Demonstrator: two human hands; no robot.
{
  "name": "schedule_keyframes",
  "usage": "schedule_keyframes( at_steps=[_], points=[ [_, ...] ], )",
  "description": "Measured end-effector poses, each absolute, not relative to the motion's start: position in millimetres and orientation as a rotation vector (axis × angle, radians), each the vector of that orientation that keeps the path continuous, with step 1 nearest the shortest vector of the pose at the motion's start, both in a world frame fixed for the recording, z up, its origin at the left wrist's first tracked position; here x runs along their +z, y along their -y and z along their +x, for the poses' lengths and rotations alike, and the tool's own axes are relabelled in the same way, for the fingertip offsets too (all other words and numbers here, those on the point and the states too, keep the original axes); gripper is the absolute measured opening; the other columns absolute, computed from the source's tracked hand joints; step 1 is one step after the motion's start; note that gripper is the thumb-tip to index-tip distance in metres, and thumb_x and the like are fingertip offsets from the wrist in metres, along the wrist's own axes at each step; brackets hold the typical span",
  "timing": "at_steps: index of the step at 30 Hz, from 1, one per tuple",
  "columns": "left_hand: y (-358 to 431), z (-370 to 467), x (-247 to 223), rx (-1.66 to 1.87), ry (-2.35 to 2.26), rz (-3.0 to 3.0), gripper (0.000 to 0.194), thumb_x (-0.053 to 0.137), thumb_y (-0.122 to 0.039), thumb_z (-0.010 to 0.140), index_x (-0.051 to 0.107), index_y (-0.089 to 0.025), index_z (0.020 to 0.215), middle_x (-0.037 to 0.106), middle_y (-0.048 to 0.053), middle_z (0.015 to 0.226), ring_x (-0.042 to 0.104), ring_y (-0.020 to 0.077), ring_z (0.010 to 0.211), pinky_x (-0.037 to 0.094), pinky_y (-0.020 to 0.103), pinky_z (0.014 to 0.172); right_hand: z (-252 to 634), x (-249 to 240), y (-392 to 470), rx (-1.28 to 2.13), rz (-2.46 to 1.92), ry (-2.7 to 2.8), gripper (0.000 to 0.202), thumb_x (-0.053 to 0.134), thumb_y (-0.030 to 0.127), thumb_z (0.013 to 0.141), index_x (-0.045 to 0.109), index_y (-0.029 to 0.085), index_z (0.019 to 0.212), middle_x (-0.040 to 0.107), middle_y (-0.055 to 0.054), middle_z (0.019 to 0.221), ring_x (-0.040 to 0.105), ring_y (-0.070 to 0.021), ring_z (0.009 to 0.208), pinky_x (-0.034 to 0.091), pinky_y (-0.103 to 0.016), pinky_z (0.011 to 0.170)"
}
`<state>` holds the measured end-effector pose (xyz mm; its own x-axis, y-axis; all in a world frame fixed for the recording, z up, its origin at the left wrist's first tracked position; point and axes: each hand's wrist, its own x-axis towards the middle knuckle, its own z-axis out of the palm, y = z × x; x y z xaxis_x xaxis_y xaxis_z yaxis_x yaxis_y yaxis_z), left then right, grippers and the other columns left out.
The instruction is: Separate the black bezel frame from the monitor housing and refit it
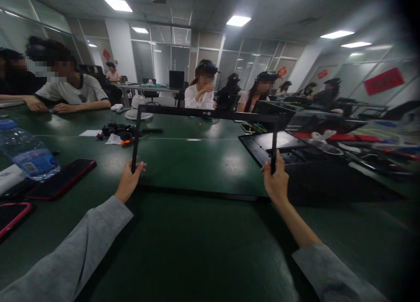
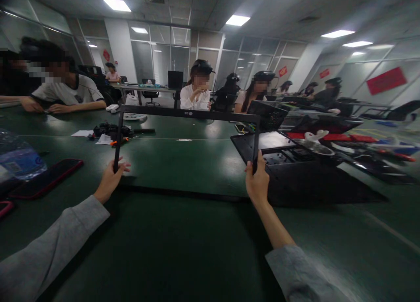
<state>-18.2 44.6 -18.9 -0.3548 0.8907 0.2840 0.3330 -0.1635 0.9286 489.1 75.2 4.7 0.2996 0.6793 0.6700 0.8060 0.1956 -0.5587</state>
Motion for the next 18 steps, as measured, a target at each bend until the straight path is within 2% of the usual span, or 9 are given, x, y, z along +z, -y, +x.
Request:
schedule_keyframes(
  at_steps=[3,5,7,12,15,18],
  points=[
    [-44,-18,-16,1.475,-1.566,1.381,0.06,0.061,-0.059,0.081,0.056,-0.015,0.122,0.068,0.005,0.087,0.061,0.0156,0.066,0.048,0.032,0.066,501,-11,-87,0.031,-1.546,1.42,0.07,0.056,0.045,0.084,0.037,0.011,0.142,0.067,-0.011,0.09,0.065,-0.0263,0.079,0.05,-0.044,0.084],
    [-44,-19,-17,1.481,-1.606,1.345,0.057,0.065,-0.057,0.076,0.061,-0.013,0.114,0.067,0.003,0.081,0.058,0.0135,0.06,0.044,0.028,0.058,508,-24,-95,0.215,-1.538,1.466,0.074,0.061,0.047,0.077,0.038,0.012,0.137,0.064,-0.008,0.087,0.064,-0.0251,0.077,0.052,-0.044,0.081],
    [-45,-21,-18,1.495,-1.652,1.297,0.056,0.068,-0.054,0.073,0.062,-0.013,0.11,0.068,0.004,0.079,0.056,0.0129,0.058,0.042,0.027,0.054,512,-35,-100,0.341,-1.497,1.532,0.077,0.064,0.051,0.073,0.038,0.014,0.136,0.062,-0.009,0.092,0.063,-0.0251,0.082,0.053,-0.043,0.082],
    [-45,-23,-21,1.517,-1.705,1.251,0.053,0.067,-0.05,0.072,0.063,-0.013,0.11,0.069,0.005,0.083,0.057,0.0134,0.06,0.043,0.026,0.055,507,-46,-102,0.42,-1.415,1.65,0.083,0.066,0.053,0.07,0.038,0.019,0.14,0.059,-0.016,0.116,0.061,-0.0288,0.103,0.051,-0.047,0.093],
    [-45,-25,-21,1.467,-1.746,1.32,0.047,0.068,-0.05,0.071,0.067,-0.013,0.101,0.068,0.005,0.084,0.058,0.0145,0.064,0.045,0.027,0.058,505,-46,-102,0.422,-1.421,1.644,0.073,0.064,0.049,0.073,0.044,0.021,0.137,0.06,-0.016,0.118,0.06,-0.03,0.11,0.048,-0.05,0.099],
    [-46,-24,-19,1.446,-1.717,1.313,0.049,0.069,-0.048,0.07,0.068,-0.014,0.106,0.069,0.005,0.09,0.059,0.0152,0.068,0.046,0.027,0.061,509,-47,-105,0.44,-1.46,1.566,0.063,0.062,0.044,0.074,0.051,0.02,0.131,0.062,-0.015,0.114,0.062,-0.0295,0.108,0.048,-0.05,0.1]
  ],
)
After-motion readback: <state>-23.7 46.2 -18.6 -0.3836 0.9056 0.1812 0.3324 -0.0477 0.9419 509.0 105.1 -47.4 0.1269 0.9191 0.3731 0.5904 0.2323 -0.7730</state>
